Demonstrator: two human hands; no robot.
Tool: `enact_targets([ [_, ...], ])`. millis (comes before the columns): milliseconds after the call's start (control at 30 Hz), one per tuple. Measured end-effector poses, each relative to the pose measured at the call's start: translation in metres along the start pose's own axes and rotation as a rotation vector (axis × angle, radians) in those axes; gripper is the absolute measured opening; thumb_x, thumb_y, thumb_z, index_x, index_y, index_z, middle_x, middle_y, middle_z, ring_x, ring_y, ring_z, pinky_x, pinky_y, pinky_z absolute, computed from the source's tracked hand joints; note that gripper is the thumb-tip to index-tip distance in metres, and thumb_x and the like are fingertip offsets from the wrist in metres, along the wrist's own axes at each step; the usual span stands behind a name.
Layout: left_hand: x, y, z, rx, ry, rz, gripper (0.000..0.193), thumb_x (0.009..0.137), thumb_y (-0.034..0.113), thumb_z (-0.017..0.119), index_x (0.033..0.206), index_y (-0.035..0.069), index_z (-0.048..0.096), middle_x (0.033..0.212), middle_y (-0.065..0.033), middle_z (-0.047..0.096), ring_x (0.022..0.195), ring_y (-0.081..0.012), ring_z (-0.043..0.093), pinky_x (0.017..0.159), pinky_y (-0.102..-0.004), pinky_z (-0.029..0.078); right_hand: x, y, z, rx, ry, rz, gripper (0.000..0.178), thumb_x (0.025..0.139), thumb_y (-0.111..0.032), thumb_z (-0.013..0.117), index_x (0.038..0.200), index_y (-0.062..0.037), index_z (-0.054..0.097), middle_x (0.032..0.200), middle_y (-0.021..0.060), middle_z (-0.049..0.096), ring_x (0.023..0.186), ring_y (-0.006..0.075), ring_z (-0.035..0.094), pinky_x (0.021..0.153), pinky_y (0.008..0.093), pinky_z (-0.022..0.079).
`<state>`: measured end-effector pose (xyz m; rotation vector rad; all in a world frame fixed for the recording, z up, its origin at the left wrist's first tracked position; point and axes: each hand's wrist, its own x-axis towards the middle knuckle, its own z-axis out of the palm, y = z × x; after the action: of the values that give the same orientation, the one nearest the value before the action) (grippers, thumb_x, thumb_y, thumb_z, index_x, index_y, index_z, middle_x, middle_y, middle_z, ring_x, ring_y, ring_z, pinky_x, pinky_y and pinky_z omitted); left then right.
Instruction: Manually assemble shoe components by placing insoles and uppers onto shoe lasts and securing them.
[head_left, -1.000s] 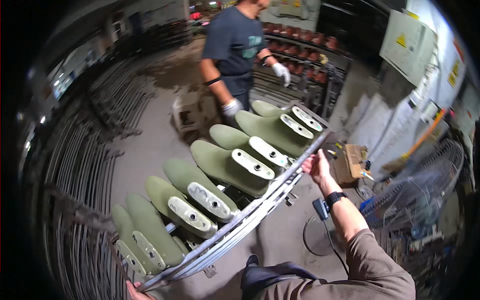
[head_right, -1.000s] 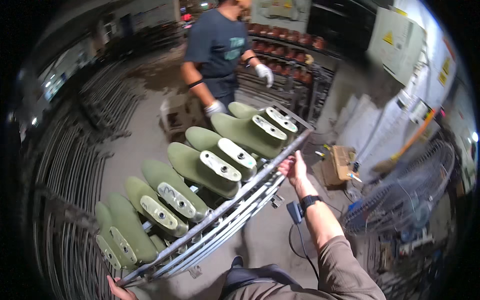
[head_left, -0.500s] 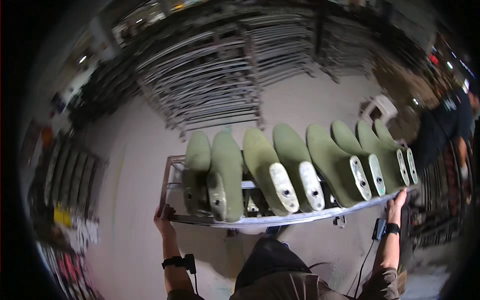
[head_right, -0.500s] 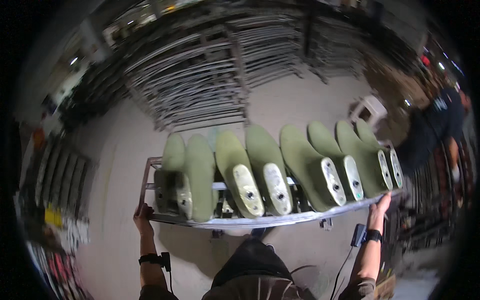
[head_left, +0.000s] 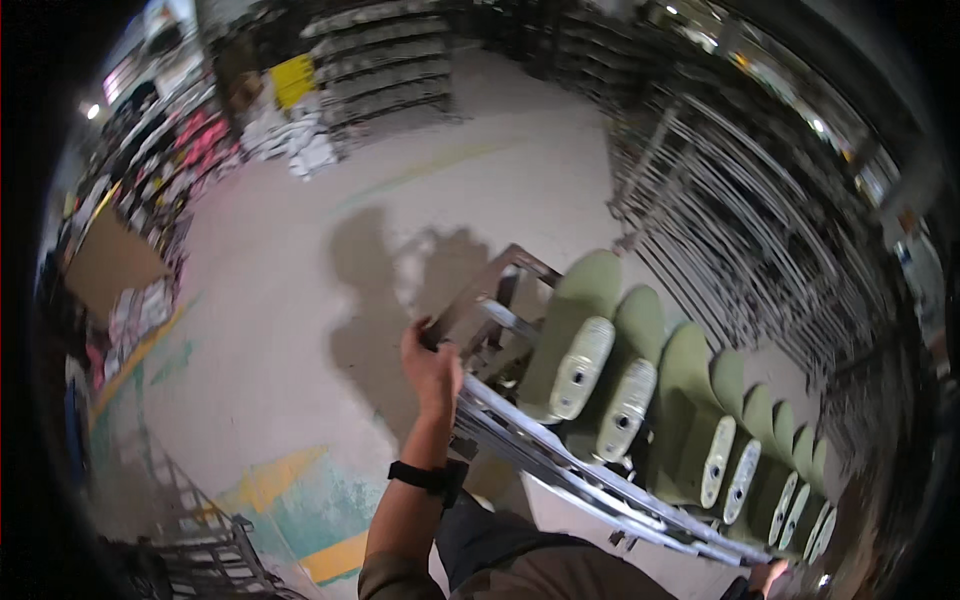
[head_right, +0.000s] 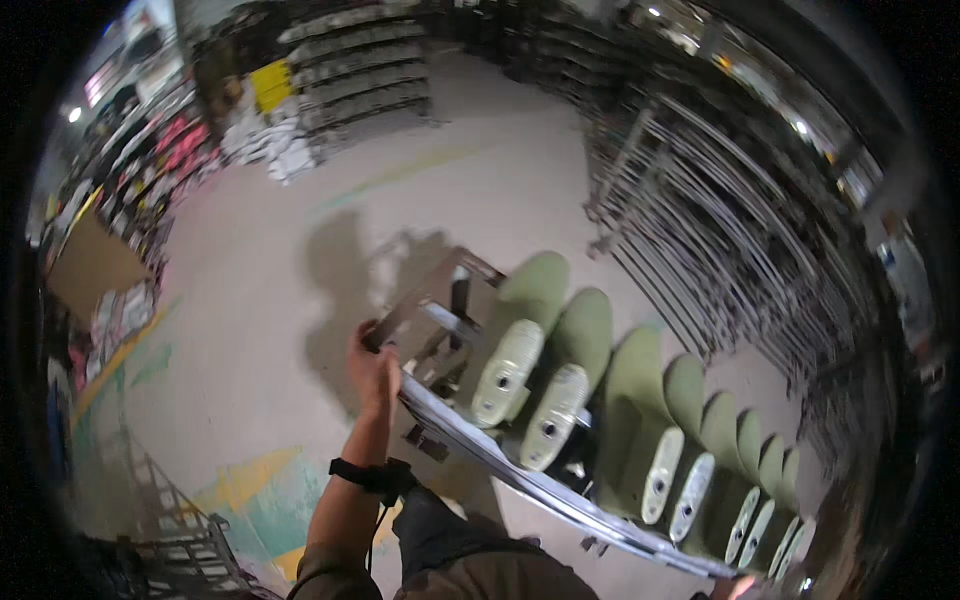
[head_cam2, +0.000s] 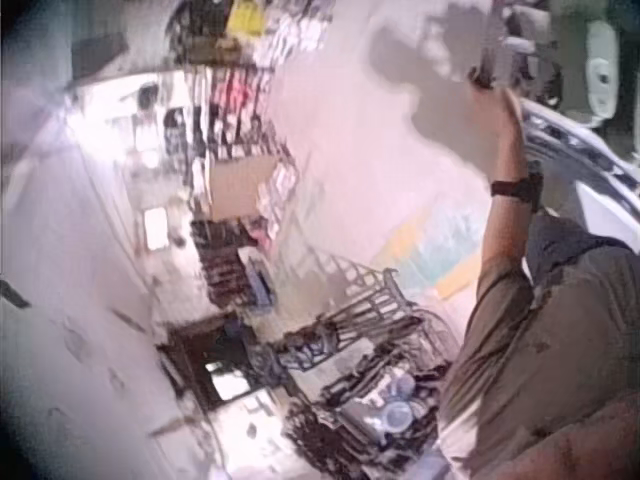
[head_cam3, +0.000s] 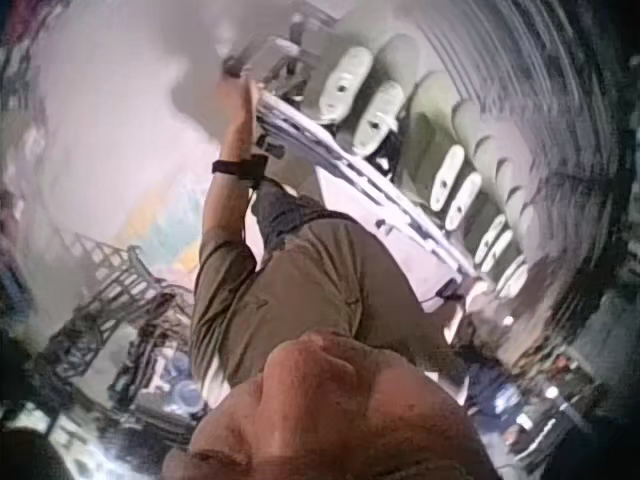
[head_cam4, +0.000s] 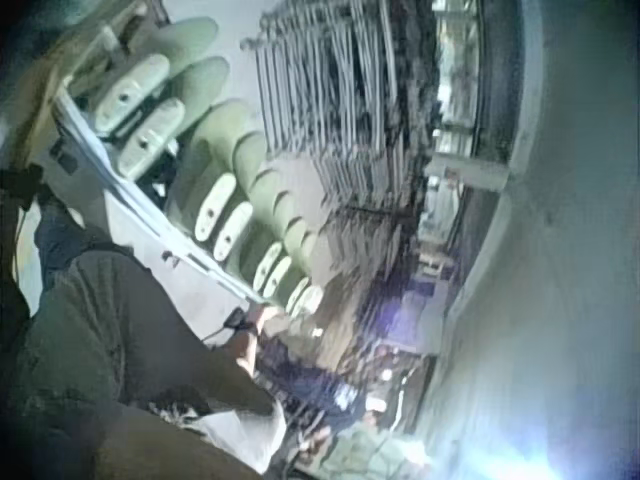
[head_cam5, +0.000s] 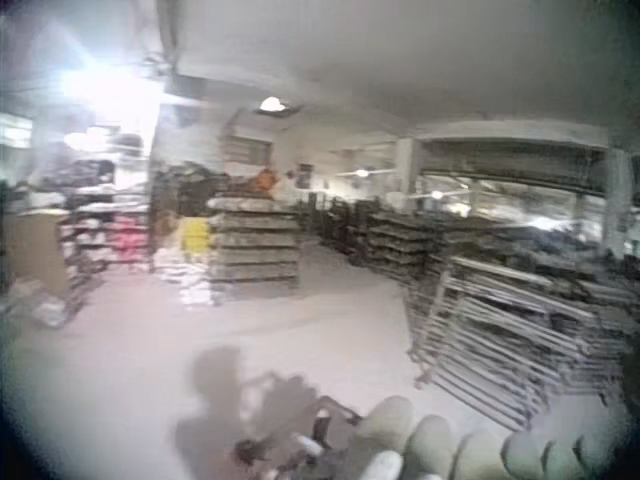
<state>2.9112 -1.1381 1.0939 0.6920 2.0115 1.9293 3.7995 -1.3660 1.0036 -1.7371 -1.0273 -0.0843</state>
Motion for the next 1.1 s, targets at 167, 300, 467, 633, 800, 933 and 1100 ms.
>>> enact_targets([
  [167,0.003,0.040,-0.027,0.154,-0.022,0.109,0.029,0.068,0.001,0.056,0.097,0.003,0.058,0.095,-0.0170,0.057,0.093,-0.0348,0.056,0.082,-0.0389,0.045,0.028,-0.010,0.047,-0.115,-0.135,-0.103,0.041,0.086,-0.039,0.048,0.112,-0.0087,0.058,0.106,0.0061,0.060,0.098,0.0212,0.053,0.088,0.0368,0.042],
  [300,0.006,0.040,-0.039,0.208,0.044,0.127,0.026,0.069,0.001,0.055,0.095,0.001,0.059,0.087,-0.0159,0.061,0.084,-0.0297,0.059,0.077,-0.0360,0.046,-0.011,0.001,0.063,-0.207,-0.210,-0.108,0.042,0.085,-0.038,0.050,0.113,-0.0087,0.057,0.107,0.0070,0.059,0.100,0.0217,0.053,0.088,0.0374,0.042],
  [467,0.006,0.040,-0.037,0.292,0.106,0.174,0.026,0.071,0.002,0.055,0.097,-0.001,0.060,0.081,-0.0152,0.064,0.077,-0.0254,0.063,0.072,-0.0322,0.048,-0.059,0.015,0.051,-0.362,-0.290,-0.123,0.042,0.084,-0.037,0.053,0.115,-0.0088,0.056,0.109,0.0081,0.059,0.102,0.0223,0.053,0.089,0.0383,0.041],
  [633,0.003,0.051,-0.042,0.266,0.096,0.176,0.029,0.073,0.003,0.056,0.102,-0.001,0.059,0.082,-0.0155,0.065,0.076,-0.0257,0.063,0.072,-0.0324,0.048,-0.084,0.015,0.051,-0.503,-0.355,-0.182,0.044,0.082,-0.037,0.055,0.116,-0.0088,0.055,0.110,0.0092,0.058,0.103,0.0229,0.052,0.090,0.0391,0.041],
  [800,0.012,0.088,-0.082,0.302,0.091,0.144,0.031,0.072,0.005,0.056,0.102,-0.002,0.058,0.088,-0.0194,0.064,0.082,-0.0302,0.063,0.075,-0.0342,0.048,-0.099,-0.022,0.024,-0.654,-0.402,-0.250,0.045,0.081,-0.036,0.058,0.117,-0.0088,0.055,0.112,0.0103,0.058,0.105,0.0235,0.052,0.091,0.0400,0.040],
  [933,0.031,0.105,-0.126,0.331,0.091,0.144,0.030,0.070,0.007,0.056,0.099,-0.001,0.059,0.085,-0.0212,0.062,0.083,-0.0356,0.060,0.076,-0.0388,0.047,-0.079,-0.059,0.034,-0.749,-0.401,-0.357,0.047,0.080,-0.035,0.060,0.119,-0.0089,0.054,0.113,0.0111,0.057,0.107,0.0240,0.052,0.091,0.0407,0.039],
  [1100,0.055,0.021,-0.142,0.213,0.084,0.073,0.029,0.066,0.005,0.058,0.095,0.001,0.058,0.089,-0.0205,0.059,0.089,-0.0390,0.056,0.077,-0.0442,0.045,-0.090,-0.105,0.044,-0.975,-0.365,-0.521,0.049,0.079,-0.034,0.063,0.120,-0.0089,0.053,0.115,0.0122,0.056,0.108,0.0246,0.052,0.092,0.0415,0.039],
])
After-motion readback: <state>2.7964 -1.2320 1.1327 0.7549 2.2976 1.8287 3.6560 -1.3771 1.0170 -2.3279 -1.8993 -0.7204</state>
